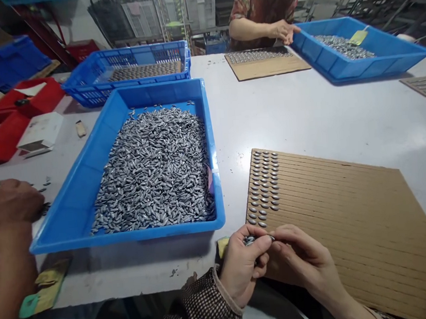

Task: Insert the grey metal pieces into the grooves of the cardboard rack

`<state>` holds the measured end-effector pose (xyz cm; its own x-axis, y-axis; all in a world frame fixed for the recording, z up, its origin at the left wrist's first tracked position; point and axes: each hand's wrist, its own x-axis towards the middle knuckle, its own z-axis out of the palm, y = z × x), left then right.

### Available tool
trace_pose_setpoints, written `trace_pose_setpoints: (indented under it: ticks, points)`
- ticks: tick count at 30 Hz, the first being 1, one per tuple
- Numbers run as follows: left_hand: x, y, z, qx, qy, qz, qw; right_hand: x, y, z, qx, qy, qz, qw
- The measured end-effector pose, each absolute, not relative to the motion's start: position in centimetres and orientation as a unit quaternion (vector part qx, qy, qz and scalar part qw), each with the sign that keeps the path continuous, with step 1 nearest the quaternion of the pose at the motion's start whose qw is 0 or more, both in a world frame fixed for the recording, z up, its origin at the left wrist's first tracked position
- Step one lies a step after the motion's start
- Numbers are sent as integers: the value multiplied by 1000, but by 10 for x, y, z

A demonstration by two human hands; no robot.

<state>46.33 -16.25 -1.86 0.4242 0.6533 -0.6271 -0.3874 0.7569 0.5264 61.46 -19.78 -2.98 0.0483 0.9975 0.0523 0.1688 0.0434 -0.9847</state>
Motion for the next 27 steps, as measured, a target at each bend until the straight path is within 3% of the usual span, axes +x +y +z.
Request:
trace_pose_setpoints:
  ticks: [9,19,27]
  points:
    - [465,-162,-21,151,434,277,844,629,-190,-14,-539,-535,505,411]
    - [465,-160,-23,169,436,283,837,623,-184,-20,-546,-359,607,453]
    - [467,-158,-22,196,456,268,825,636,-187,-14,-568,-443,576,388]
